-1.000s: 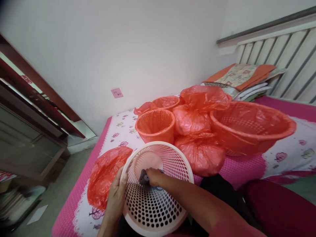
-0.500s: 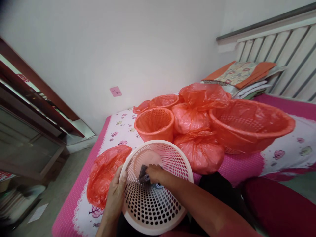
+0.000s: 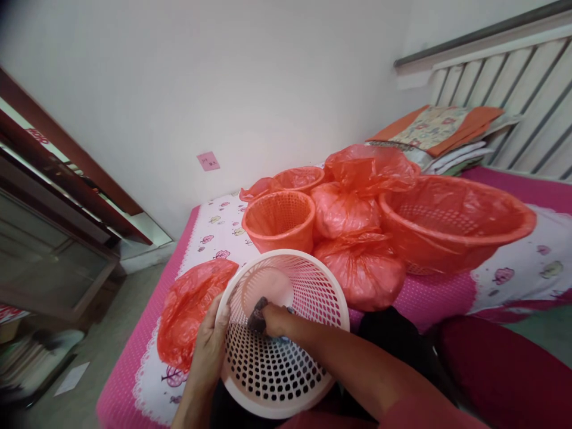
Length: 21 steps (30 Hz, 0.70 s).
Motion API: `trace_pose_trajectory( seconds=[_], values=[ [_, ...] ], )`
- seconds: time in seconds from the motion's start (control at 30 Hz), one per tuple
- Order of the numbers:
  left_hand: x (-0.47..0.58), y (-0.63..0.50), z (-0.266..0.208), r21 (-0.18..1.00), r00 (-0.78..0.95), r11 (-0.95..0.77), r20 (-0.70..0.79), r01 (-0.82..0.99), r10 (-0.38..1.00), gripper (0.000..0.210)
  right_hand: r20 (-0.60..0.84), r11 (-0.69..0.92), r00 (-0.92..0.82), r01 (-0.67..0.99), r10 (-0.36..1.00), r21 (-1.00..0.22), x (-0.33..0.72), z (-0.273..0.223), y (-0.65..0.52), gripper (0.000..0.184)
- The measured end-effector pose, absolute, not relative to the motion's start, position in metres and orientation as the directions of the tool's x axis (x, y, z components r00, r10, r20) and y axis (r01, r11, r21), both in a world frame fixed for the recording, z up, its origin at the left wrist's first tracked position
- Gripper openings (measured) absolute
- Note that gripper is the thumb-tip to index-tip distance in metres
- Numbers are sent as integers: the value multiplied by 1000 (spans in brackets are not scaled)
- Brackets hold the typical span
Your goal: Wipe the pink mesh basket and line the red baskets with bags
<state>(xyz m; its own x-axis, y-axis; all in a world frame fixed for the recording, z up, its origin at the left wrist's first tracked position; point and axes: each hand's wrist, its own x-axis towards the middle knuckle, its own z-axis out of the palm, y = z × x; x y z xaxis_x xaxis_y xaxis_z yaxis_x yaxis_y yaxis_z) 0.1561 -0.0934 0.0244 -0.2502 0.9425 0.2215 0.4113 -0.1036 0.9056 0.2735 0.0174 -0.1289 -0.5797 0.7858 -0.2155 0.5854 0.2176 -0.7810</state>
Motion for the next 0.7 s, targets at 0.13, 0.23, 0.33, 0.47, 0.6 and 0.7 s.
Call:
trace_pose_trajectory(
  seconds=[0.13, 0.23, 0.33, 0.47, 0.6, 0.7],
  values=[
    [157, -94, 24, 905, -247, -104, 221, 413, 943, 48, -254, 146, -567, 565, 783, -812, 269, -122, 14, 52],
    [156, -95, 23, 904, -248, -94, 213, 417, 945, 50, -248, 96, -575, 501, 780, -860, 267, -112, 10, 45],
    [155, -95, 23, 902, -243, -100, 218, 420, 945, 51, -247, 37, -558, 448, 792, -893, 266, -105, 4, 42],
    [152, -93, 21, 903, -258, -97, 221, 419, 940, 53, -290, -73, -522, 396, 802, -915, 265, -98, -5, 37],
    [150, -91, 19, 911, -315, -74, 215, 405, 925, 55, -292, -154, -538, 286, 791, -946, 266, -89, -17, 36],
    [148, -91, 18, 923, -314, -76, 205, 378, 927, 55, -299, -211, -548, 219, 782, -953, 270, -81, -26, 35]
  ],
)
